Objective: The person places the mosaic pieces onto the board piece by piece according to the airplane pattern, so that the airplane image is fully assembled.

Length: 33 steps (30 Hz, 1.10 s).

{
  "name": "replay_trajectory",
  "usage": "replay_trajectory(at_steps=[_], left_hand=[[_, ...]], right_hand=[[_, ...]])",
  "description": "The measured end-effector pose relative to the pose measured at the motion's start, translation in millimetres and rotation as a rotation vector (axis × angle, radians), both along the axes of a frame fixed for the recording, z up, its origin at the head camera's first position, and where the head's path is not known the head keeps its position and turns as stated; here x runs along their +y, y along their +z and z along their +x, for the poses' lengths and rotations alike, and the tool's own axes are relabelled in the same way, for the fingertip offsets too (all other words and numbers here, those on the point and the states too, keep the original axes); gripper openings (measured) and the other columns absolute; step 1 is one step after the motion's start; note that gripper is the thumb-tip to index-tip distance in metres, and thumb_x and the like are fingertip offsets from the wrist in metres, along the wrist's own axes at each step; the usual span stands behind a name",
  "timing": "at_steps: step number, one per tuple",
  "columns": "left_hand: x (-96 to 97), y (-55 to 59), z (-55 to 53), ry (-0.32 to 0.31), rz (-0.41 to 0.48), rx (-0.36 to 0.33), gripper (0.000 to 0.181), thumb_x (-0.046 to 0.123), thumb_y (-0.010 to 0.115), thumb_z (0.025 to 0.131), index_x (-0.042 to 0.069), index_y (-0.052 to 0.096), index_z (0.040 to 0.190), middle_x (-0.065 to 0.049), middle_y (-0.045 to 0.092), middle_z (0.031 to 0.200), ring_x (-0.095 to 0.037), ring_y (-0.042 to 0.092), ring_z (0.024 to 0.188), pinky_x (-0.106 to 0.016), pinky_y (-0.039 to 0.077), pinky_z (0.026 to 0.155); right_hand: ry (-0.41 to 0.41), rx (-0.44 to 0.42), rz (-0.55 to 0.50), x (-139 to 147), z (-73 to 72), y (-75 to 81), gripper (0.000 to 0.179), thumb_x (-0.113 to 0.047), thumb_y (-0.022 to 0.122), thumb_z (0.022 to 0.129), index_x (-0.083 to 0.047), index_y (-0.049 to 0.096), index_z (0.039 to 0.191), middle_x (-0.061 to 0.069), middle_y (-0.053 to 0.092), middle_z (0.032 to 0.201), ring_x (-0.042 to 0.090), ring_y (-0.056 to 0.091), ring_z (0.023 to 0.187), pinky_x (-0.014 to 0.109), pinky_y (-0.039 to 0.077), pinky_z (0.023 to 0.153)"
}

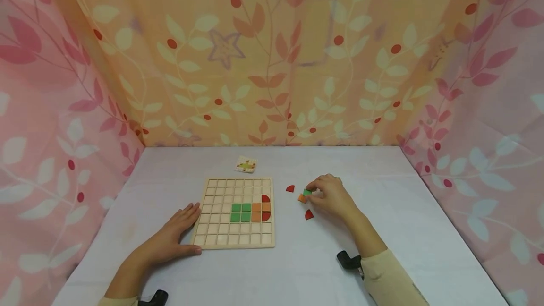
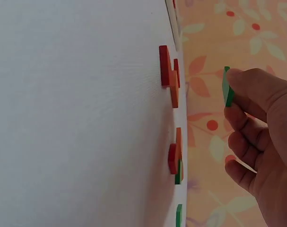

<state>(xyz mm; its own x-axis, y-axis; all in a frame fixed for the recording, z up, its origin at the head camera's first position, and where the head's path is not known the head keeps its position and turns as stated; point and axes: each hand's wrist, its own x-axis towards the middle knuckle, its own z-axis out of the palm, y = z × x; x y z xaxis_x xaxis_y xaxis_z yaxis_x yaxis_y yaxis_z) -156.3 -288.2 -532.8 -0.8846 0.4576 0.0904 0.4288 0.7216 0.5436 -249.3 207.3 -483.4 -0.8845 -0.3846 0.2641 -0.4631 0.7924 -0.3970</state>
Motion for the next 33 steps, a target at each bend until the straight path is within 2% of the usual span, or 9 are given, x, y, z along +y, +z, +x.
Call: replay_trajectory(at_steps=[2,7,14,22,28,33], left_hand=[[-0.1,0.3,0.5,0.007,-0.007,-0.023,0.116,0.064,0.081,0.075,0.001,0.032,0.159,-0.014,0.024,0.169,-0.041,0.017,0.156,-0.007,-0.010,0.118],[-0.3,1.9,1.3,0.019,-0.021,-0.022,0.117,0.066,0.080,0.074,0.001,0.033,0.159,-0.013,0.024,0.169,-0.042,0.017,0.156,-0.008,-0.011,0.118],[-0.2,3.2,1.1,0.017,-0.018,-0.028,0.116,0.064,0.081,0.074,0.000,0.033,0.159,-0.013,0.024,0.169,-0.042,0.017,0.156,-0.007,-0.010,0.118],[-1.4,-0.4,-2.0,0.012,-0.019,-0.018,0.117,0.066,0.080,0.074,0.000,0.032,0.159,-0.012,0.024,0.169,-0.041,0.016,0.157,-0.008,-0.010,0.118],[0.2,2.0,-2.0,0.011,-0.017,-0.026,0.117,0.065,0.081,0.073,0.000,0.033,0.158,-0.013,0.024,0.169,-0.041,0.016,0.157,-0.008,-0.011,0.118],[0.0,1.1,-1.4,0.010,-0.015,-0.026,0.117,0.065,0.081,0.073,0.000,0.033,0.159,-0.013,0.024,0.169,-0.041,0.017,0.156,-0.008,-0.010,0.118]], right_hand=[[0.004,0.004,-0.003,-2.3,1.9,3.0,0.016,-0.026,0.082,0.085,-0.022,0.079,0.100,-0.011,0.070,0.097,0.017,0.058,0.102,0.040,0.042,0.091],[0.009,0.006,-0.037,-12.3,8.0,14.5,0.018,-0.026,0.081,0.087,-0.023,0.078,0.104,-0.012,0.069,0.098,0.015,0.057,0.105,0.042,0.045,0.096],[0.053,-0.015,-0.071,-41.8,9.0,26.7,0.018,-0.030,0.082,0.088,-0.023,0.077,0.104,-0.011,0.070,0.097,0.013,0.055,0.103,0.041,0.045,0.098],[0.145,0.019,-0.043,-82.7,5.9,29.8,0.021,-0.034,0.081,0.089,-0.024,0.078,0.107,-0.013,0.068,0.098,0.012,0.055,0.105,0.039,0.044,0.102],[0.192,-0.010,-0.011,-113.5,8.7,32.6,0.022,-0.034,0.079,0.090,-0.022,0.078,0.109,-0.010,0.070,0.101,0.013,0.055,0.105,0.039,0.043,0.104],[0.214,-0.011,0.023,-135.7,7.1,25.9,0.024,-0.037,0.077,0.091,-0.022,0.078,0.110,-0.010,0.070,0.103,0.013,0.056,0.106,0.038,0.044,0.102]])
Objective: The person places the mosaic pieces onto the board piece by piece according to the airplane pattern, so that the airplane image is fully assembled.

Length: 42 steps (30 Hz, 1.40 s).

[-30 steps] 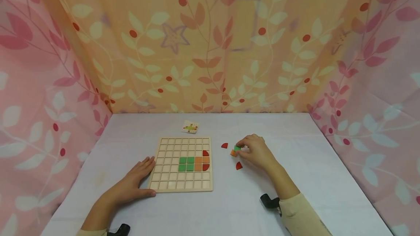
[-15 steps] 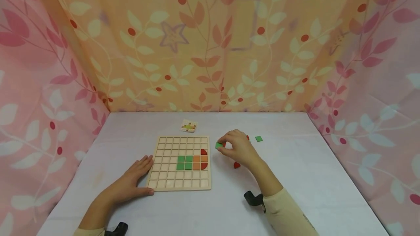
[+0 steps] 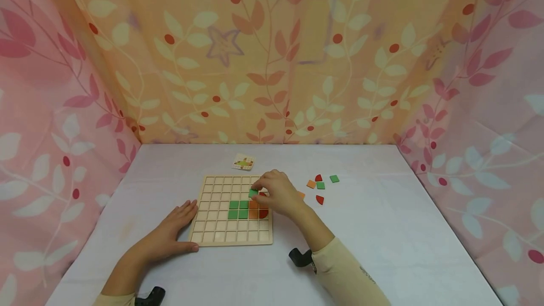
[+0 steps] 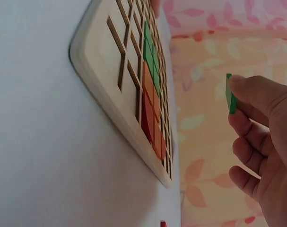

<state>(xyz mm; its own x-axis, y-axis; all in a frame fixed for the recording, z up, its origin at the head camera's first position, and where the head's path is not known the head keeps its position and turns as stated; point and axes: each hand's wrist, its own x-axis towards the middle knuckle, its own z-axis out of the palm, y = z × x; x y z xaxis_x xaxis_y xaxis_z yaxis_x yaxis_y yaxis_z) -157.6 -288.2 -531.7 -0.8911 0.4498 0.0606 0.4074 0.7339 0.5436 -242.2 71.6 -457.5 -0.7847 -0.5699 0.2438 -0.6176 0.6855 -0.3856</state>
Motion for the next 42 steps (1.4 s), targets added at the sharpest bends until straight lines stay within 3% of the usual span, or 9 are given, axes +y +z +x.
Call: replay_trajectory(at_steps=[7,17,25,35,42], left_hand=[[0.4,0.2,0.4,-0.002,0.008,-0.009,0.117,0.064,0.081,0.074,0.001,0.032,0.159,-0.013,0.024,0.169,-0.042,0.016,0.156,-0.007,-0.010,0.117],[-1.5,-1.7,0.6,-0.007,-0.005,0.005,0.117,0.066,0.080,0.074,0.001,0.033,0.159,-0.014,0.026,0.169,-0.042,0.018,0.156,-0.007,-0.010,0.117],[-0.9,-1.3,0.0,-0.007,0.007,0.004,0.116,0.066,0.080,0.075,0.001,0.032,0.159,-0.013,0.025,0.169,-0.042,0.017,0.156,-0.007,-0.010,0.118],[-0.9,0.3,-0.5,-0.001,0.008,-0.008,0.116,0.064,0.080,0.075,0.002,0.032,0.159,-0.012,0.024,0.169,-0.041,0.016,0.156,-0.007,-0.010,0.117],[-0.7,-0.8,-1.0,-0.002,0.002,-0.005,0.116,0.065,0.080,0.075,0.002,0.032,0.159,-0.013,0.025,0.169,-0.042,0.017,0.156,-0.006,-0.010,0.117]], right_hand=[[0.002,0.010,0.055,-27.0,-2.3,-9.7,0.026,-0.042,0.077,0.091,-0.025,0.078,0.111,-0.012,0.071,0.104,0.012,0.058,0.104,0.036,0.047,0.099],[0.084,0.012,0.064,-55.8,-5.8,-20.9,0.024,-0.041,0.075,0.092,-0.026,0.079,0.110,-0.013,0.070,0.105,0.011,0.059,0.106,0.033,0.048,0.097],[0.123,0.056,0.076,-71.2,-9.6,-28.0,0.022,-0.042,0.076,0.092,-0.026,0.080,0.107,-0.013,0.070,0.100,0.006,0.062,0.097,0.028,0.049,0.097],[0.099,0.018,0.152,-84.3,-10.5,-33.2,0.024,-0.044,0.075,0.092,-0.029,0.078,0.110,-0.014,0.068,0.101,0.007,0.060,0.098,0.031,0.049,0.086],[0.095,-0.008,0.189,-88.9,-12.8,-40.0,0.020,-0.044,0.076,0.091,-0.029,0.078,0.104,-0.015,0.065,0.094,0.007,0.057,0.090,0.029,0.047,0.079]])
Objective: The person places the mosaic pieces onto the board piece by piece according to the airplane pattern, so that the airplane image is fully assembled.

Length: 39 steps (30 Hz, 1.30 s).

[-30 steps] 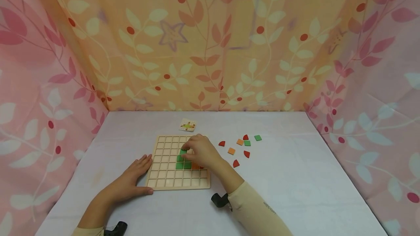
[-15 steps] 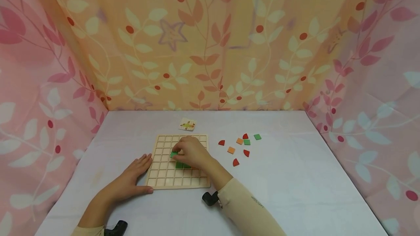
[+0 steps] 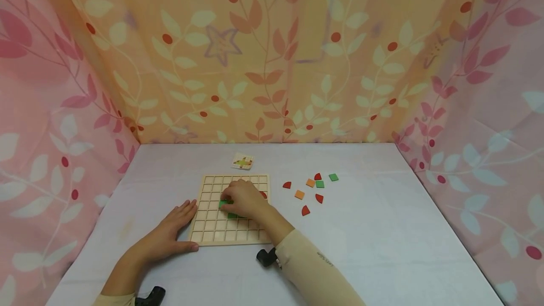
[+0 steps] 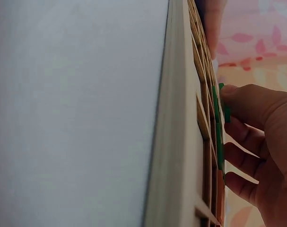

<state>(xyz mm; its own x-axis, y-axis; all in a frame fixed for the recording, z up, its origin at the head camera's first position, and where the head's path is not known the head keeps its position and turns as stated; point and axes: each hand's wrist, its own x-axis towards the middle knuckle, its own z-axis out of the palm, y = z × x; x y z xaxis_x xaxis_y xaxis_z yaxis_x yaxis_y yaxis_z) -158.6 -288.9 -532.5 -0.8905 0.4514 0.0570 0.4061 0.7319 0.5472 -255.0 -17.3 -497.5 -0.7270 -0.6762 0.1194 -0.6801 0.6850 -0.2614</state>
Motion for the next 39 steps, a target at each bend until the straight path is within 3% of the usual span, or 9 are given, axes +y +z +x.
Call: replay_trajectory(at_steps=[19,39], left_hand=[[0.7,0.2,-0.1,-0.008,0.001,0.007,0.116,0.065,0.080,0.075,0.001,0.032,0.159,-0.012,0.025,0.169,-0.042,0.017,0.156,-0.007,-0.010,0.118],[0.9,0.0,0.6,0.002,-0.005,0.002,0.115,0.066,0.080,0.075,0.002,0.034,0.159,-0.012,0.026,0.169,-0.041,0.017,0.156,-0.007,-0.010,0.117]], right_hand=[[-0.012,0.031,0.036,-3.2,-2.6,-4.1,0.019,-0.044,0.077,0.089,-0.031,0.078,0.102,-0.016,0.063,0.090,0.007,0.054,0.086,0.028,0.044,0.076],[-0.031,-0.003,0.067,-6.6,-2.0,-5.1,0.019,-0.044,0.077,0.089,-0.033,0.077,0.104,-0.016,0.062,0.094,0.007,0.055,0.090,0.032,0.046,0.080]])
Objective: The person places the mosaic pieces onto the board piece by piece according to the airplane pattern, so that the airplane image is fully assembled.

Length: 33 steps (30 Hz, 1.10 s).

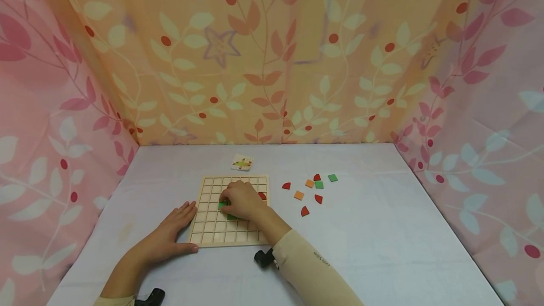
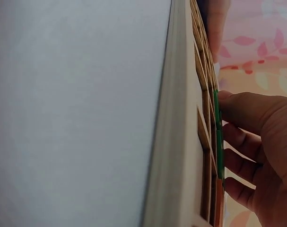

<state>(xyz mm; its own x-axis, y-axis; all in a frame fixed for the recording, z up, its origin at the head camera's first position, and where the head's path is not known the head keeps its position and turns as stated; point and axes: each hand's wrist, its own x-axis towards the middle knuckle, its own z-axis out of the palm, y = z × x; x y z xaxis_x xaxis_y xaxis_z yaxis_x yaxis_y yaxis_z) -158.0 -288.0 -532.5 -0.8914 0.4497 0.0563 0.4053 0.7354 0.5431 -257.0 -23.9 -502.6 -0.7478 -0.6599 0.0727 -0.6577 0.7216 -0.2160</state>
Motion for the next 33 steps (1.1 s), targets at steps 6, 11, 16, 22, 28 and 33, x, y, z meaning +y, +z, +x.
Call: replay_trajectory(at_steps=[6,11,16,22,28,33], left_hand=[[-0.3,-0.2,1.3,-0.002,0.002,-0.004,0.115,0.066,0.079,0.075,0.001,0.034,0.159,-0.012,0.026,0.169,-0.042,0.017,0.156,-0.006,-0.010,0.116],[0.0,0.7,1.9,0.000,0.000,-0.012,0.115,0.066,0.079,0.075,0.002,0.033,0.159,-0.012,0.025,0.169,-0.042,0.017,0.156,-0.006,-0.011,0.116],[1.0,2.0,1.2,0.007,-0.008,-0.016,0.115,0.066,0.079,0.075,0.003,0.033,0.159,-0.011,0.025,0.169,-0.041,0.016,0.157,-0.006,-0.011,0.116],[0.8,2.1,1.0,0.007,-0.016,-0.010,0.116,0.067,0.079,0.075,0.002,0.033,0.159,-0.011,0.025,0.169,-0.040,0.016,0.157,-0.007,-0.011,0.117],[0.0,1.6,1.1,0.011,-0.015,-0.008,0.116,0.067,0.080,0.074,0.003,0.033,0.159,-0.011,0.025,0.169,-0.040,0.016,0.157,-0.007,-0.010,0.117],[0.1,1.2,1.0,0.005,-0.006,-0.003,0.116,0.065,0.080,0.074,0.002,0.033,0.159,-0.012,0.025,0.169,-0.041,0.017,0.156,-0.006,-0.010,0.117]], right_hand=[[0.004,0.019,-0.010,1.8,4.5,5.2,0.022,-0.042,0.075,0.091,-0.032,0.077,0.111,-0.014,0.066,0.103,0.009,0.058,0.097,0.033,0.048,0.084],[0.025,0.056,-0.035,8.6,9.7,23.4,0.026,-0.041,0.072,0.093,-0.029,0.077,0.116,-0.012,0.070,0.110,0.011,0.062,0.106,0.036,0.052,0.093],[0.046,0.107,-0.090,26.4,10.5,45.0,0.026,-0.038,0.074,0.093,-0.025,0.078,0.116,-0.010,0.071,0.109,0.013,0.064,0.103,0.037,0.053,0.090],[0.011,0.156,-0.145,58.1,10.5,67.6,0.024,-0.034,0.075,0.093,-0.026,0.077,0.116,-0.010,0.072,0.110,0.015,0.063,0.106,0.038,0.052,0.094],[-0.038,0.182,-0.219,93.1,13.1,82.0,0.023,-0.030,0.077,0.092,-0.024,0.077,0.114,-0.008,0.073,0.112,0.017,0.061,0.110,0.041,0.049,0.098],[-0.063,0.247,-0.252,126.9,10.9,81.2,0.021,-0.025,0.079,0.090,-0.022,0.078,0.110,-0.007,0.072,0.110,0.017,0.061,0.110,0.042,0.049,0.098]])
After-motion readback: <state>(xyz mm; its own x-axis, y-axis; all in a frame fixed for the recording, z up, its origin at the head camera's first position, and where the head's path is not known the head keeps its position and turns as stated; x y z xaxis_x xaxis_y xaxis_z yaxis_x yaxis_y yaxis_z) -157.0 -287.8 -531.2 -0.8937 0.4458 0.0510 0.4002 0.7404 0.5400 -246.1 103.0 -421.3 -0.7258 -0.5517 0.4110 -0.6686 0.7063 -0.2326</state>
